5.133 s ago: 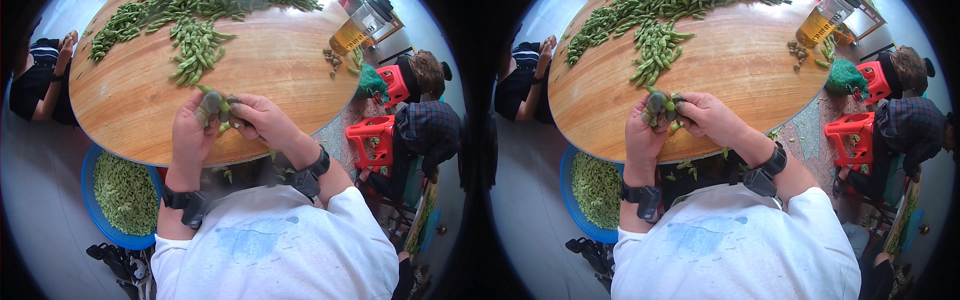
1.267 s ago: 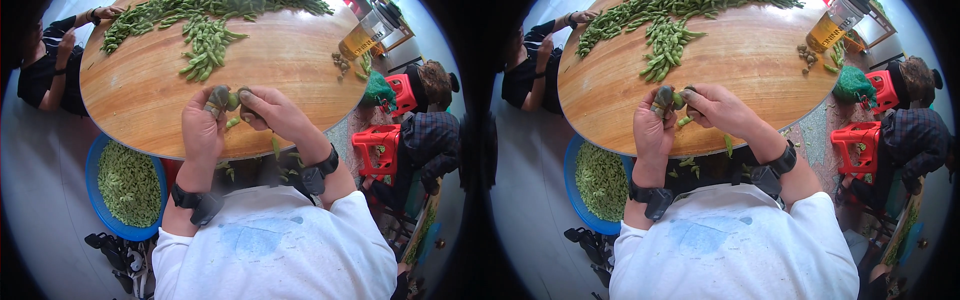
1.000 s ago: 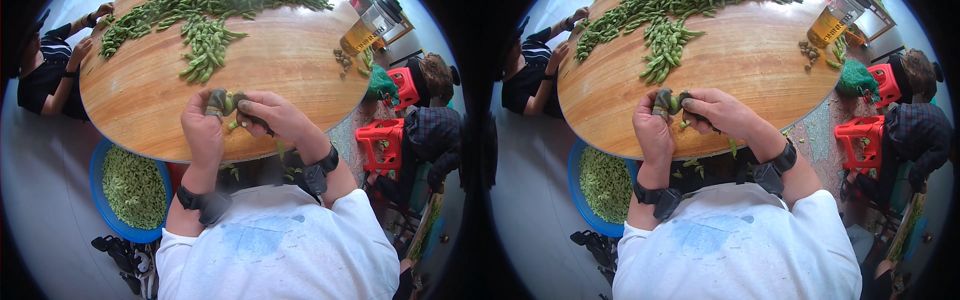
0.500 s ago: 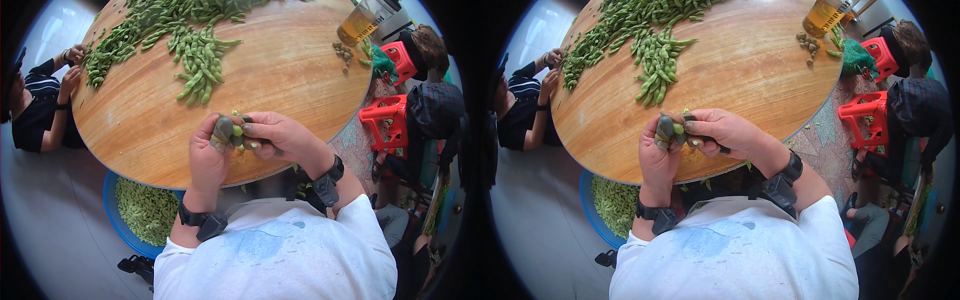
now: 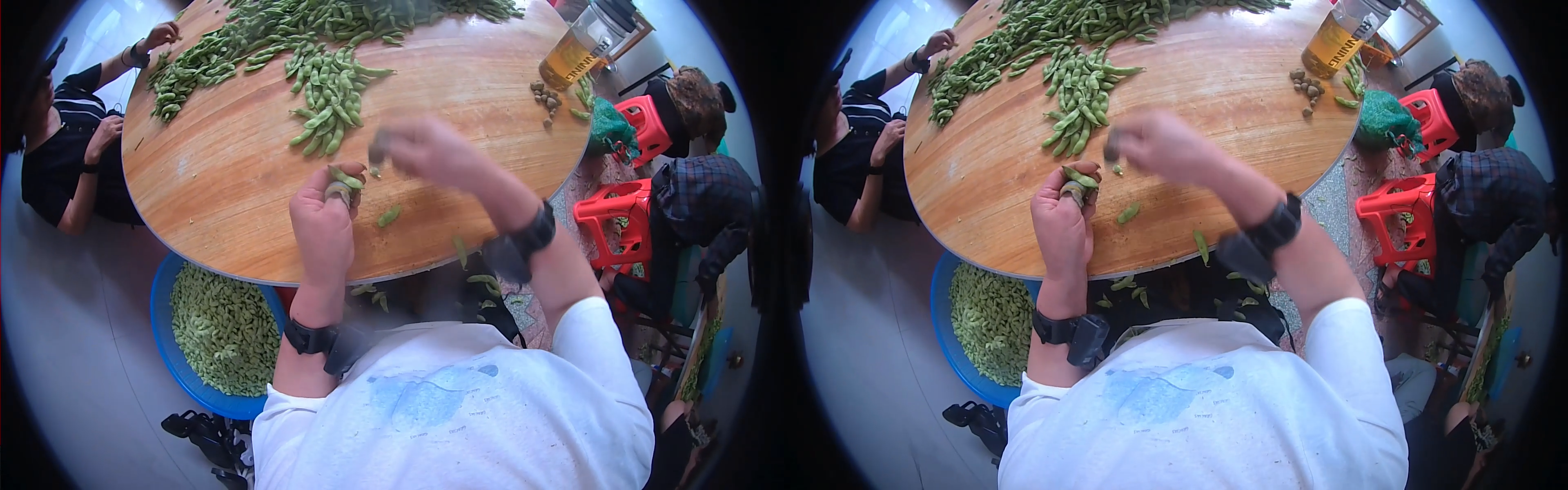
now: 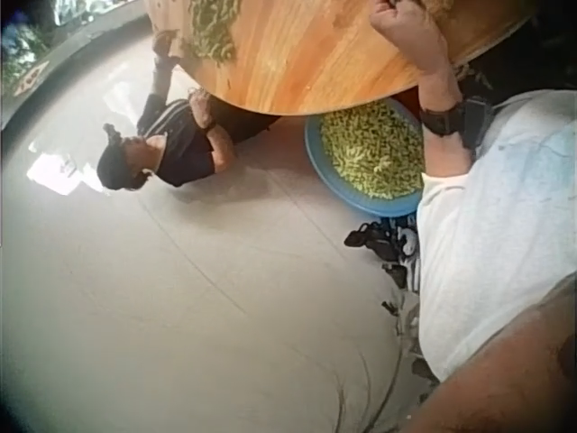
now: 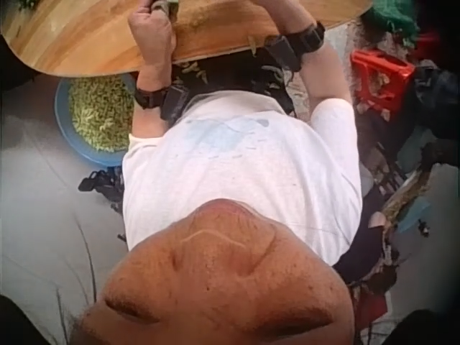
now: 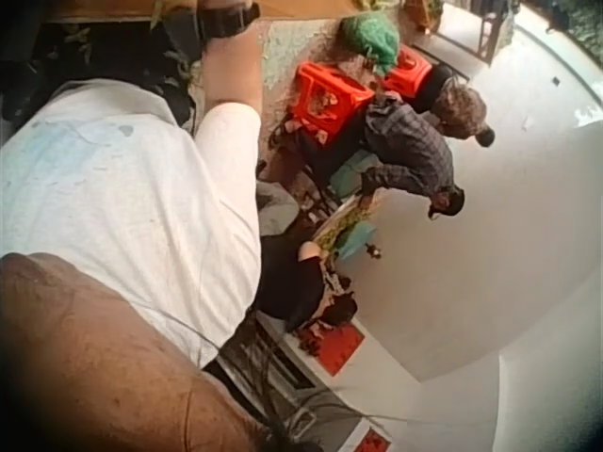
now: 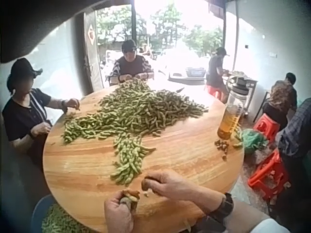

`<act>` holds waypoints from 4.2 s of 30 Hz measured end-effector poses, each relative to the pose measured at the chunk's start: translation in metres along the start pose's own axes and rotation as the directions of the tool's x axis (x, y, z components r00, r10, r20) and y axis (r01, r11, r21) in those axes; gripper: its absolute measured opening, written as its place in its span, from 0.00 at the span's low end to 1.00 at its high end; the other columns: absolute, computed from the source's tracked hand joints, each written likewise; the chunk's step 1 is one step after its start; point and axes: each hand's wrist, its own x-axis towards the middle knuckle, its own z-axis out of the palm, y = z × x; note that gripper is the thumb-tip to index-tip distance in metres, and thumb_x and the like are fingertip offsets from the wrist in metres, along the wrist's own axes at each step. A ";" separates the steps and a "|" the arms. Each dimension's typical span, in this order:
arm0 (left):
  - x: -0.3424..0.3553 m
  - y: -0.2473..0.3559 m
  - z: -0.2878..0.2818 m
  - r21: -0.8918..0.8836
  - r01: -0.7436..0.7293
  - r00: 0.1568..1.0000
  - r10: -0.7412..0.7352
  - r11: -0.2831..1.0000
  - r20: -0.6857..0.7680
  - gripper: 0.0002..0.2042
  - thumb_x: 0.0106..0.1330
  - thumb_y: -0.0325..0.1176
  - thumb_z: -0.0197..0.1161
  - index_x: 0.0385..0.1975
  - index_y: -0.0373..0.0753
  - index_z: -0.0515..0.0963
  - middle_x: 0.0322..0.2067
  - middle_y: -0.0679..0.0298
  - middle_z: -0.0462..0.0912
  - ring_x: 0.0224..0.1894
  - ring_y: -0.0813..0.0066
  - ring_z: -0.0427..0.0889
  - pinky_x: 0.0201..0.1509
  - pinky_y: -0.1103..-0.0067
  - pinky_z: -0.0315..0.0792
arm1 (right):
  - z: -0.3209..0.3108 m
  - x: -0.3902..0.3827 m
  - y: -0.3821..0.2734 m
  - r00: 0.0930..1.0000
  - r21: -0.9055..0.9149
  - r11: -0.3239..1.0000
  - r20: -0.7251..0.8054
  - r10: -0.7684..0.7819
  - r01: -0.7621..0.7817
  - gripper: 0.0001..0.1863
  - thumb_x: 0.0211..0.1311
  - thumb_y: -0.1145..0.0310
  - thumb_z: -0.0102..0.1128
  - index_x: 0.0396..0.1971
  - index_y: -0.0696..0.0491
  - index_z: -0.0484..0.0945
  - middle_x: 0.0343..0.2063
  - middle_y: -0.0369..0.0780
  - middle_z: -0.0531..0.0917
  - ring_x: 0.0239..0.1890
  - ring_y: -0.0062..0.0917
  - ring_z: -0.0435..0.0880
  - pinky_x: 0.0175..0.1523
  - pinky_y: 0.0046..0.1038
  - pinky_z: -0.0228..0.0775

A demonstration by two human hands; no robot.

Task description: The person is peeling edamame beans from their pods by hand and placing them in a bin.

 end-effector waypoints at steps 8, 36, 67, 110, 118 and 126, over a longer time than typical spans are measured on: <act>-0.015 0.000 0.012 0.433 -0.134 0.955 0.000 0.891 0.296 0.15 0.57 0.17 0.52 0.44 0.36 0.77 0.30 0.70 0.76 0.29 0.89 0.71 0.28 0.90 0.65 | -0.023 0.063 0.016 0.943 -0.700 0.709 -0.291 -0.165 -0.092 0.10 0.53 0.70 0.49 0.30 0.58 0.77 0.29 0.53 0.80 0.35 0.44 0.80 0.40 0.39 0.72; -0.007 0.001 0.004 -0.091 0.023 0.998 -0.018 0.996 0.056 0.11 0.58 0.21 0.57 0.41 0.33 0.76 0.36 0.62 0.81 0.25 0.90 0.74 0.18 0.94 0.58 | 0.027 -0.059 -0.010 0.985 0.581 0.799 0.156 0.079 -0.156 0.14 0.68 0.63 0.41 0.27 0.55 0.69 0.17 0.30 0.68 0.17 0.12 0.62 0.21 0.16 0.54; -0.008 -0.003 0.020 0.183 -0.088 0.990 0.066 0.979 0.121 0.18 0.60 0.18 0.48 0.51 0.38 0.71 0.26 0.73 0.73 0.22 0.91 0.66 0.22 0.91 0.58 | 0.011 -0.038 -0.009 0.931 -0.074 0.996 -0.360 -0.065 0.041 0.14 0.61 0.60 0.52 0.30 0.57 0.75 0.24 0.50 0.78 0.29 0.43 0.78 0.33 0.36 0.68; -0.001 0.015 0.003 -0.601 0.307 0.948 -0.181 0.738 0.263 0.05 0.64 0.22 0.44 0.36 0.36 0.66 0.29 0.62 0.68 0.24 0.81 0.64 0.20 0.89 0.59 | -0.007 -0.085 -0.038 0.931 0.331 0.937 0.293 -0.218 0.115 0.11 0.62 0.65 0.54 0.24 0.56 0.75 0.16 0.27 0.71 0.14 0.09 0.66 0.18 0.16 0.55; -0.041 -0.012 0.026 -0.680 0.126 0.988 -0.032 0.722 0.149 0.11 0.64 0.24 0.46 0.45 0.33 0.68 0.39 0.61 0.72 0.42 0.74 0.73 0.48 0.81 0.70 | 0.060 -0.061 -0.025 0.900 -0.100 0.908 -0.129 -0.417 0.406 0.08 0.53 0.68 0.57 0.26 0.58 0.74 0.22 0.49 0.76 0.26 0.43 0.76 0.32 0.34 0.68; -0.035 -0.011 0.009 -0.817 0.070 0.997 -0.017 0.572 0.073 0.11 0.67 0.34 0.46 0.36 0.33 0.72 0.36 0.57 0.75 0.39 0.69 0.75 0.46 0.77 0.71 | 0.070 -0.063 -0.061 0.930 0.423 0.829 -0.143 -0.338 0.367 0.03 0.58 0.77 0.54 0.29 0.62 0.75 0.25 0.34 0.75 0.28 0.14 0.71 0.36 0.17 0.65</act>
